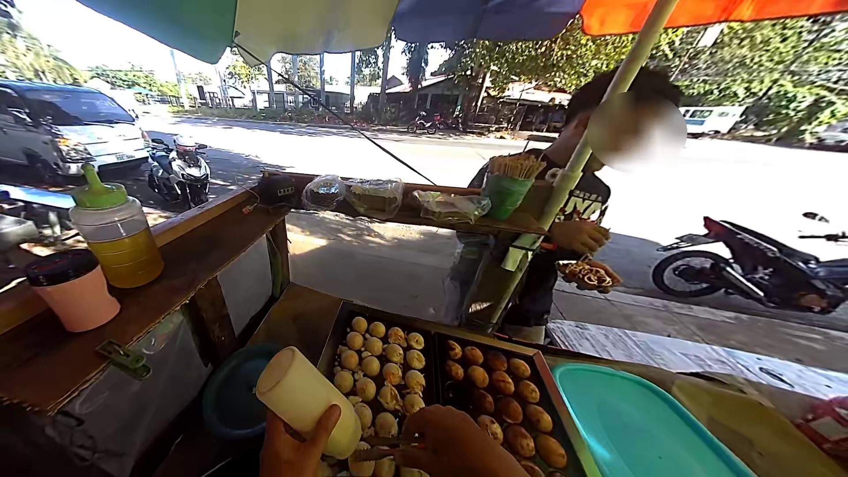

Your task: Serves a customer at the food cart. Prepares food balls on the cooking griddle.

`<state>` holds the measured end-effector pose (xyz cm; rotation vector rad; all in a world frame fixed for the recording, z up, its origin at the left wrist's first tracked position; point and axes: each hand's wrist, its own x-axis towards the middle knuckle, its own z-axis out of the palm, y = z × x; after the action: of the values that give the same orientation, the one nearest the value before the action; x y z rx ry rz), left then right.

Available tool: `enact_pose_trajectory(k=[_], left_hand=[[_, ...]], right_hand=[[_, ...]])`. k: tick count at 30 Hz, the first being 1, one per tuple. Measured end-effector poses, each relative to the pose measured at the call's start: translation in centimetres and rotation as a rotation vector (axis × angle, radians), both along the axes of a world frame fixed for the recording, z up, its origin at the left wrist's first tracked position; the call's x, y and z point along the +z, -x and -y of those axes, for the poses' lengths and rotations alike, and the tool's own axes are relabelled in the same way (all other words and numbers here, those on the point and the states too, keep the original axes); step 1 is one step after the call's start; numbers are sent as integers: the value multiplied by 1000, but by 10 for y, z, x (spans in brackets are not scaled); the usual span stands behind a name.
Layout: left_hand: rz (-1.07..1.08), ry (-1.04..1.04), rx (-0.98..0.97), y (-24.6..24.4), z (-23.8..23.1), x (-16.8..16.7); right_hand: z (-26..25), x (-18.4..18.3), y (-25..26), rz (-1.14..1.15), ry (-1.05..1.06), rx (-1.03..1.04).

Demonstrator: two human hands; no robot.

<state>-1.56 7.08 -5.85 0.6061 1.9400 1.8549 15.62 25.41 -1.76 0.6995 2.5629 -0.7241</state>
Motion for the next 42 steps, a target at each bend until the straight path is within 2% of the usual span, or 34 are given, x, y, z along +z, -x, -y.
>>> enact_pose_trajectory(k=[8, 15, 20, 24, 29, 32, 36, 39, 42], left_hand=[[181, -67, 94, 18, 5, -3], [435, -69, 156, 30, -2, 14], [663, -98, 143, 28, -30, 27], [842, -148, 109, 27, -75, 28], [876, -168, 84, 28, -144, 21], [798, -155, 129, 29, -185, 10], [457, -150, 186, 31, -223, -9], [162, -151, 152, 30, -236, -16], [-17, -50, 61, 32, -241, -18]], right_hand=[[-10, -30, -17, -172, 141, -173], [10, -44, -13, -266, 53, -184], [8, -40, -17, -262, 11, -145], [-40, -28, -31, -401, 38, -349], [-114, -10, -17, -312, -89, -539], [-148, -18, 6, -216, -135, -528], [-167, -28, 28, -120, -212, -399], [-165, -9, 21, -102, -248, -317], [-163, 13, 7, -87, -216, -319]])
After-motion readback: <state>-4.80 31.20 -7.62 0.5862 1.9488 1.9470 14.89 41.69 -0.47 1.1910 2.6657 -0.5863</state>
